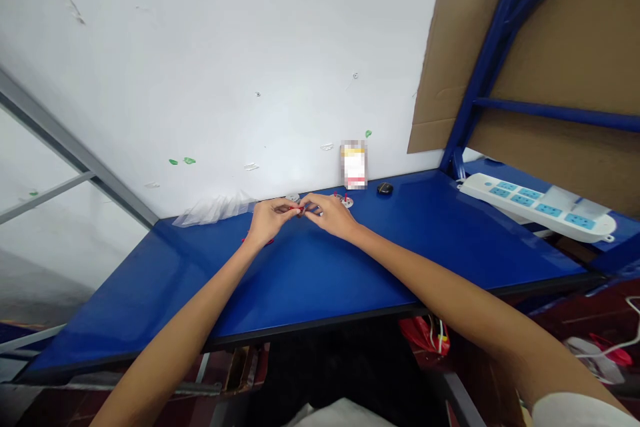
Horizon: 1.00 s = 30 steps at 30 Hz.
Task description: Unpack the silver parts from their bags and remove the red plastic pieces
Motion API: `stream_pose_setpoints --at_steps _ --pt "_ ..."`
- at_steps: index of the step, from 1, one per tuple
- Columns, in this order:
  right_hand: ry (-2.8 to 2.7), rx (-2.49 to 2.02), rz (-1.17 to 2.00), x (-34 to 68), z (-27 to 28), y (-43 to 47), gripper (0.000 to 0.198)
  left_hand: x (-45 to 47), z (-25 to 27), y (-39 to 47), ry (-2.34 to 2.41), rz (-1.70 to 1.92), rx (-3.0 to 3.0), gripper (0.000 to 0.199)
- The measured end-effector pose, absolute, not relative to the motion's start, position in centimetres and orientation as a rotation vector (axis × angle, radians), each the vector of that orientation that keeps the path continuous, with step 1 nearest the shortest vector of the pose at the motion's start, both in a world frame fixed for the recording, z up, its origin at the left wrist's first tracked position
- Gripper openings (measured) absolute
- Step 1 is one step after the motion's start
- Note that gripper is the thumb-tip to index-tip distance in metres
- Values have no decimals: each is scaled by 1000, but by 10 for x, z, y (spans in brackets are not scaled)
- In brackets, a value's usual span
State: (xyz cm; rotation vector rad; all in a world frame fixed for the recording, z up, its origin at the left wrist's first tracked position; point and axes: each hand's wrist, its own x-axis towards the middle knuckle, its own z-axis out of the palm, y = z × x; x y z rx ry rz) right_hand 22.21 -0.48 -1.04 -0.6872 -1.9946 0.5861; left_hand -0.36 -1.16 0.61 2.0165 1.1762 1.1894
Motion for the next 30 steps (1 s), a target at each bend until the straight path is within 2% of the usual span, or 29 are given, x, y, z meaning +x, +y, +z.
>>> stream_pose_setpoints --at_steps 11,17,21,30 --pt "-2018 -676 539 221 -15 -5 21 -1 8 -13 1258 1164 2101 10" --pt "-1928 -693 525 218 -20 -3 36 6 6 -15 1203 1244 1761 23" --pt "-1899 -682 495 220 -16 -5 29 6 5 -13 1082 1269 1657 34" --pt "-1826 -580 446 224 -2 -10 14 7 10 -18 932 1230 1532 35"
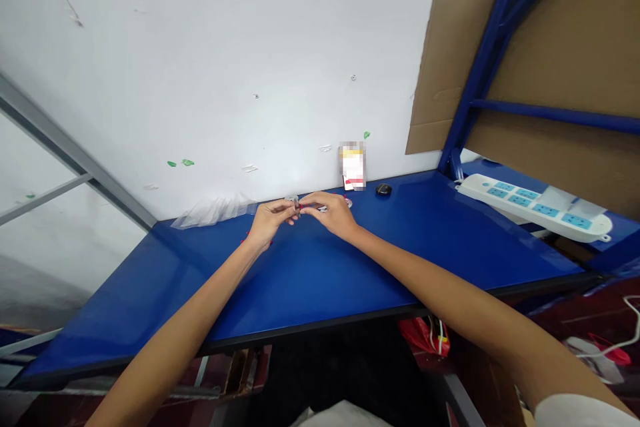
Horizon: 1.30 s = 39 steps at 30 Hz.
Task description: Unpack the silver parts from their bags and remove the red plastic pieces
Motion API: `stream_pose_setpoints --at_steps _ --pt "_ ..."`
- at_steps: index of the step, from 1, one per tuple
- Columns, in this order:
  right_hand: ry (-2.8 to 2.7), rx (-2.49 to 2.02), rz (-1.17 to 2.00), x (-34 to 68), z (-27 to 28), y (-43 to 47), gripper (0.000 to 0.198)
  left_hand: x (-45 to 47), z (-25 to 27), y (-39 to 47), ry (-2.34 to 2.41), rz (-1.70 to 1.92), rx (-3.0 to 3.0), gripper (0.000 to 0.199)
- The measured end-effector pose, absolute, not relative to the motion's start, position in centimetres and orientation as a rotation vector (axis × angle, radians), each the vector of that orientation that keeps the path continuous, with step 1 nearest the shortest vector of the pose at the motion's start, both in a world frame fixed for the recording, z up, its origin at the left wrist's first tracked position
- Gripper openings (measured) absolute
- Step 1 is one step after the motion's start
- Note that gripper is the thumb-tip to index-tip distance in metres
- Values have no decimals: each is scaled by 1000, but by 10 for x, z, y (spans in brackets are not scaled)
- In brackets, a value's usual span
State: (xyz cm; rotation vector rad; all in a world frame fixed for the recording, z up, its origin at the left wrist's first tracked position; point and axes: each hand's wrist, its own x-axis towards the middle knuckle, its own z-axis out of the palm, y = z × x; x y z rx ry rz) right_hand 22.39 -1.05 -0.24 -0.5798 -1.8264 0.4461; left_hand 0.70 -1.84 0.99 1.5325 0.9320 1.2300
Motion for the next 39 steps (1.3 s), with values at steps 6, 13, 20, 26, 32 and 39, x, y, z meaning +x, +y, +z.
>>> stream_pose_setpoints --at_steps 6,13,20,26,32,39 --pt "-1908 -579 405 233 -2 -2 13 0 11 -16 930 1075 1539 45" --pt "-2197 -737 220 253 10 7 11 -4 7 -6 1085 1054 1673 47" --pt "-2157 -901 231 264 13 17 10 -11 3 2 1221 1098 1784 36" --pt "-2174 -1056 175 266 4 22 6 -22 9 5 1368 1121 1934 29" --pt "-2209 -1012 129 271 -4 31 13 -34 25 4 1564 1097 2056 27" --pt "-2281 -1049 19 266 -7 28 12 -62 34 12 1686 878 2200 24"
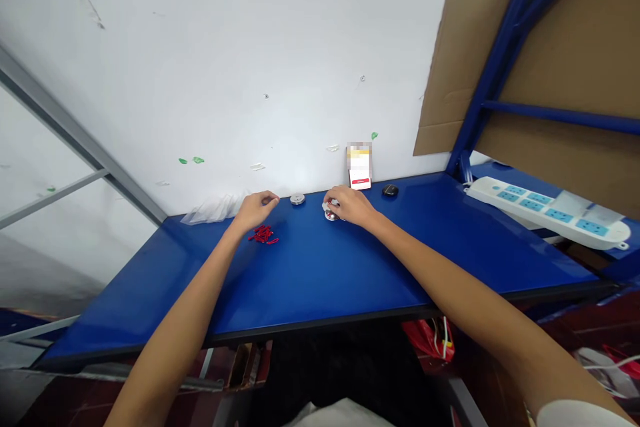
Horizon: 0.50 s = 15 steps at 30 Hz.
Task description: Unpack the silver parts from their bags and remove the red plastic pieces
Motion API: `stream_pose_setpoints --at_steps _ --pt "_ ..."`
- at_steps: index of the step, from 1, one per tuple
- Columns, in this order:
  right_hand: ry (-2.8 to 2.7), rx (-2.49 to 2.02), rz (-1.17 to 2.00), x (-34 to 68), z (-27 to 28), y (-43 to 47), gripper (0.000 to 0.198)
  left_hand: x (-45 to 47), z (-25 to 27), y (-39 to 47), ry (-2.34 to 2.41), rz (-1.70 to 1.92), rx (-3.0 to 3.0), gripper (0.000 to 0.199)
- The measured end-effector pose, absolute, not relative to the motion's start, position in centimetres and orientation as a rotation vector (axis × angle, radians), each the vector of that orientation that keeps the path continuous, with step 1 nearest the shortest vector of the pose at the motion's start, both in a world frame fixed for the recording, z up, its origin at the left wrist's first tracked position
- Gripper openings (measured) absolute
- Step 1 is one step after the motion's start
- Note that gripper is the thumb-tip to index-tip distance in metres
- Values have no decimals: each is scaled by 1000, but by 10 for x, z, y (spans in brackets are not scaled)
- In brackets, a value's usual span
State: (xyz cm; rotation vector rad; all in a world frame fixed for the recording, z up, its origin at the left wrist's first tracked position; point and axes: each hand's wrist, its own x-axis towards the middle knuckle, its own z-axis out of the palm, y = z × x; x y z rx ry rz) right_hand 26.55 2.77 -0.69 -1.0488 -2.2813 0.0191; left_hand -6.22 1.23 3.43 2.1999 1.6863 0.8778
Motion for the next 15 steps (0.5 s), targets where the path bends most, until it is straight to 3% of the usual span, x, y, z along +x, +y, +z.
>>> stream_pose_setpoints --at_steps 15 --pt "-2103 -913 46 249 4 2 21 -116 50 14 1901 -91 2132 9"
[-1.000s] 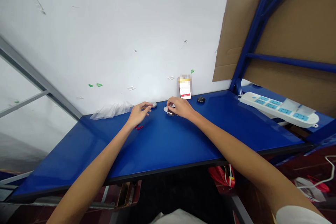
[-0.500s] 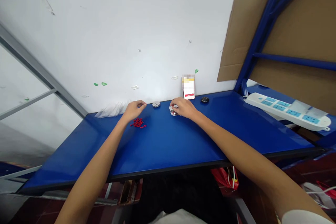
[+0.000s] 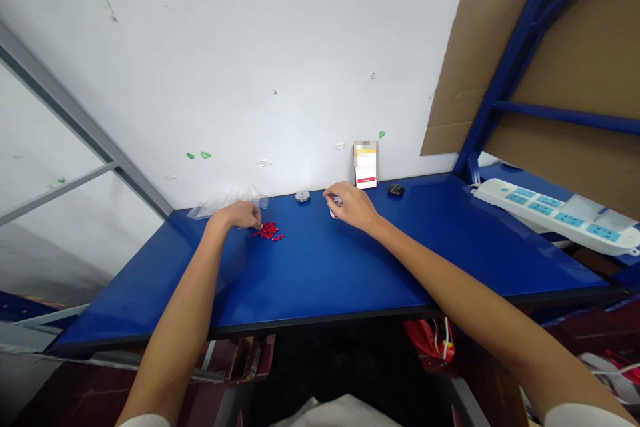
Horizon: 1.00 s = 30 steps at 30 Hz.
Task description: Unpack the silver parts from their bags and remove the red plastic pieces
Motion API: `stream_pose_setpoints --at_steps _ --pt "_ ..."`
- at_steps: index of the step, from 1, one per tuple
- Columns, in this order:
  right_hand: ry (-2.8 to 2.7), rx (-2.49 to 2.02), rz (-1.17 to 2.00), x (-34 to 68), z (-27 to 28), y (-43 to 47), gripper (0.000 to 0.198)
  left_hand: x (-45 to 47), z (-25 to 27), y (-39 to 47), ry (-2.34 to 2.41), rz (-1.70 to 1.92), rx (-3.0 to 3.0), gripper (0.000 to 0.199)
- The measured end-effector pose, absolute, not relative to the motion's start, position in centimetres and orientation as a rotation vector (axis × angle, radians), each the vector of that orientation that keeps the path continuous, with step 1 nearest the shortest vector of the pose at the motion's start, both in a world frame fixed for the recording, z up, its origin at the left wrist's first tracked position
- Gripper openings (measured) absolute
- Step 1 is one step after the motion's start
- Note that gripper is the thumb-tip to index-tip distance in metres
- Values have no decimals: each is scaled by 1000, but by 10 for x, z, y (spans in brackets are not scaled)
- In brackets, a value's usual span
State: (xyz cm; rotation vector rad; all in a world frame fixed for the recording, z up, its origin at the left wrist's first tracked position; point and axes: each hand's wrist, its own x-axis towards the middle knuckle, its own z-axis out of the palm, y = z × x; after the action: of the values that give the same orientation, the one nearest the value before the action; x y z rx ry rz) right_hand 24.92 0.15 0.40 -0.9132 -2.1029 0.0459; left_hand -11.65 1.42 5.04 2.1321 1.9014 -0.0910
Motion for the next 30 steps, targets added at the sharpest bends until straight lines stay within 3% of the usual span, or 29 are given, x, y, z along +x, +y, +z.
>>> stream_pose_setpoints --at_steps 10,15,20,24,30 --pt "-2623 -919 -335 197 -2 64 40 -100 38 16 1849 126 2190 19" --pt "-2701 -949 -338 178 -4 79 28 -101 42 16 1921 209 2250 26" --pt "-2635 -936 -420 183 6 76 26 -98 48 15 1862 450 2320 11" --pt "-2511 -939 -351 199 19 63 29 -88 47 15 1638 803 2290 6" --pt "-2295 -949 -37 232 15 14 25 -49 44 0 1262 1152 2113 20"
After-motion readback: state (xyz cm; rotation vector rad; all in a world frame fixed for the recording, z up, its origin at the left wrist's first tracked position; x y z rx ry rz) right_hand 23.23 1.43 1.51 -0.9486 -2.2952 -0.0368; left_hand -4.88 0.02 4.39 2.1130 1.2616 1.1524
